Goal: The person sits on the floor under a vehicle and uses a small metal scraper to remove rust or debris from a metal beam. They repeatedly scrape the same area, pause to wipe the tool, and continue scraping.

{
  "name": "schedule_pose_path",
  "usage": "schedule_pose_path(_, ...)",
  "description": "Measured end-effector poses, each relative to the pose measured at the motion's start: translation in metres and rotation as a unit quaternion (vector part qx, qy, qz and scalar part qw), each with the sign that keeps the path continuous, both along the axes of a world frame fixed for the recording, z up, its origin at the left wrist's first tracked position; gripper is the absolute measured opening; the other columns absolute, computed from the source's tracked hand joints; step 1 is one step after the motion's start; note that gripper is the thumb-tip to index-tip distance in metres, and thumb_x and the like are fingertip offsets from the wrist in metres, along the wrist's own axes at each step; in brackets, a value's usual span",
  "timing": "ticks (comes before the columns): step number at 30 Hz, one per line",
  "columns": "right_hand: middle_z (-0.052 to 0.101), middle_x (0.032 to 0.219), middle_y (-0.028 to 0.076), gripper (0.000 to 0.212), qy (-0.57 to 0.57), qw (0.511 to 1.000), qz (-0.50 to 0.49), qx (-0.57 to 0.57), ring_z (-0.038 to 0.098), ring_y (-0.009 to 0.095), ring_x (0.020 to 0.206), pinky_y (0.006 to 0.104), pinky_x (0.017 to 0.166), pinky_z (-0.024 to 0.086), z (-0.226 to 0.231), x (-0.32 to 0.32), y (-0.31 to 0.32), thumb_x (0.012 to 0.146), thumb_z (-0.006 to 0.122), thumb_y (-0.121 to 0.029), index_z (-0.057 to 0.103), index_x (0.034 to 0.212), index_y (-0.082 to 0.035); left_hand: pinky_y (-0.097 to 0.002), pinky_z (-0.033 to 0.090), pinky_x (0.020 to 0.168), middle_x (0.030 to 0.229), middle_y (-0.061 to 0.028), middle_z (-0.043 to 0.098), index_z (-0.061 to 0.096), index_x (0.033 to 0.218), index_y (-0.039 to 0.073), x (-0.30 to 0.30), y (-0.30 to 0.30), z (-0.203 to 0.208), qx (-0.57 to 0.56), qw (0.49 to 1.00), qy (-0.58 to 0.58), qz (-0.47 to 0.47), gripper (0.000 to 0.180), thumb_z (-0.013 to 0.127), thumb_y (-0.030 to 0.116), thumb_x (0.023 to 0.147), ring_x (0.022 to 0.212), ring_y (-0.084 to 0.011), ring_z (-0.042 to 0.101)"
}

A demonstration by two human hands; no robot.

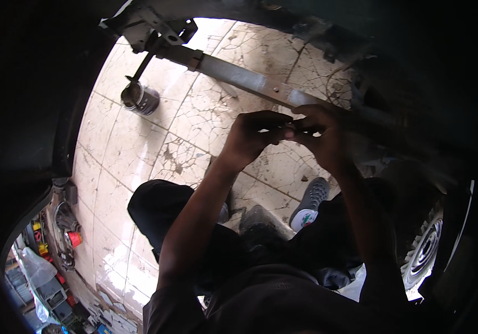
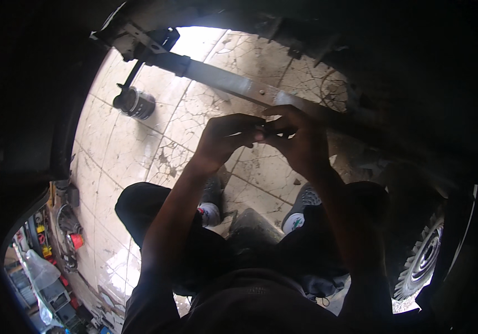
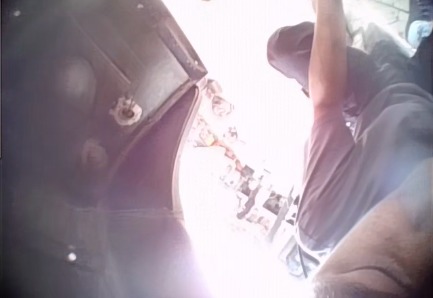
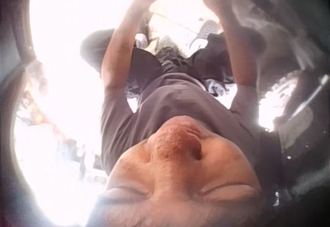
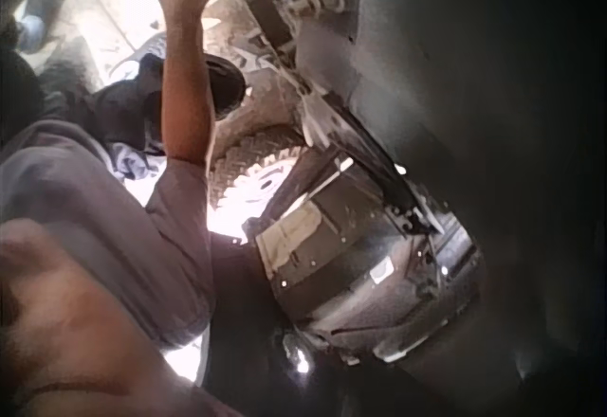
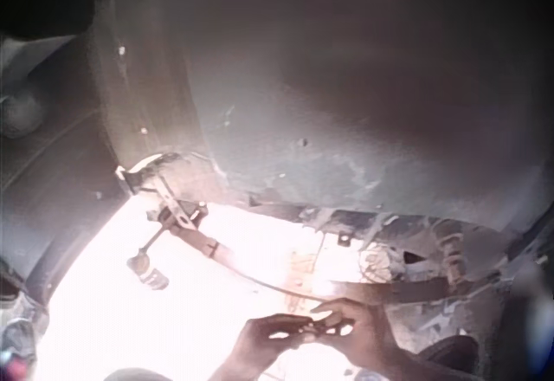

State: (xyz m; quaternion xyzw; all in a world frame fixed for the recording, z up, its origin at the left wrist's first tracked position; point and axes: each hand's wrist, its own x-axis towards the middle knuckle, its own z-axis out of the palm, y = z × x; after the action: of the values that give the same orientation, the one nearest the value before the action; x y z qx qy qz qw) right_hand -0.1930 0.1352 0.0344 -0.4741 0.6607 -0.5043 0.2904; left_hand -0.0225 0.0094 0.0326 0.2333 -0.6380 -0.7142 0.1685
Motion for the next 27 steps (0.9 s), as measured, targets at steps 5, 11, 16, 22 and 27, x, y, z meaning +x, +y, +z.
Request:
schedule_pose_path(5, 0.081, 0.098, 0.012, 0.051, 0.085, 0.996, 0.011, 0.033, 0.079, 0.019, 0.090, 0.0297, 0.077, 0.060, 0.013, 0.013, -0.016, 0.082, 0.089, -0.010, 0.068, 0.129, -0.007, -0.0300, 0.060, 0.069, 0.100, -0.0100, 0.079, 0.081, 0.105, 0.001, 0.010, 0.003, 0.001, -0.072, 0.994, -0.029, 0.079, 0.013, 0.075, 0.000, 0.093, 0.079, -0.0154, 0.074)
schedule_pose_path(11, 0.079, 0.106, 0.014, 0.053, -0.005, 1.000, -0.010, 0.012, 0.079, 0.019, 0.092, 0.0293, 0.080, 0.061, 0.009, 0.030, -0.032, 0.082, 0.090, -0.010, 0.068, 0.130, -0.003, -0.0291, 0.058, 0.072, 0.096, -0.0131, 0.077, 0.080, 0.106, -0.002, 0.026, -0.004, 0.007, -0.077, 0.989, -0.052, 0.116, 0.016, 0.075, 0.004, 0.092, 0.082, -0.0171, 0.072)
schedule_pose_path(16, 0.079, 0.107, 0.013, 0.045, -0.150, 0.984, 0.066, 0.073, 0.078, 0.019, 0.096, 0.0304, 0.085, 0.061, -0.005, 0.016, -0.036, 0.083, 0.089, -0.010, 0.071, 0.123, 0.001, -0.0291, 0.055, 0.073, 0.095, -0.0118, 0.076, 0.080, 0.103, -0.003, 0.031, -0.011, 0.013, -0.029, 0.990, -0.053, 0.124, 0.015, 0.078, 0.007, 0.092, 0.080, -0.0157, 0.071)
schedule_pose_path(22, 0.077, 0.101, 0.009, 0.035, -0.289, 0.940, 0.055, 0.173, 0.075, 0.018, 0.099, 0.0314, 0.086, 0.058, 0.012, 0.010, -0.028, 0.089, 0.083, -0.018, 0.074, 0.117, 0.001, -0.0273, 0.055, 0.074, 0.095, -0.0086, 0.076, 0.079, 0.102, -0.002, 0.030, -0.011, 0.018, 0.051, 0.995, -0.018, 0.080, 0.017, 0.078, 0.014, 0.095, 0.080, -0.0135, 0.069)
schedule_pose_path(27, 0.077, 0.104, 0.010, 0.026, -0.236, 0.970, 0.007, 0.064, 0.075, 0.017, 0.099, 0.0299, 0.084, 0.057, 0.008, -0.005, -0.020, 0.093, 0.079, -0.016, 0.073, 0.112, 0.001, -0.0320, 0.058, 0.080, 0.109, -0.0123, 0.074, 0.069, 0.123, -0.006, 0.009, -0.002, 0.028, 0.205, 0.967, 0.015, 0.150, 0.045, 0.077, 0.030, 0.097, 0.093, -0.0207, 0.072)
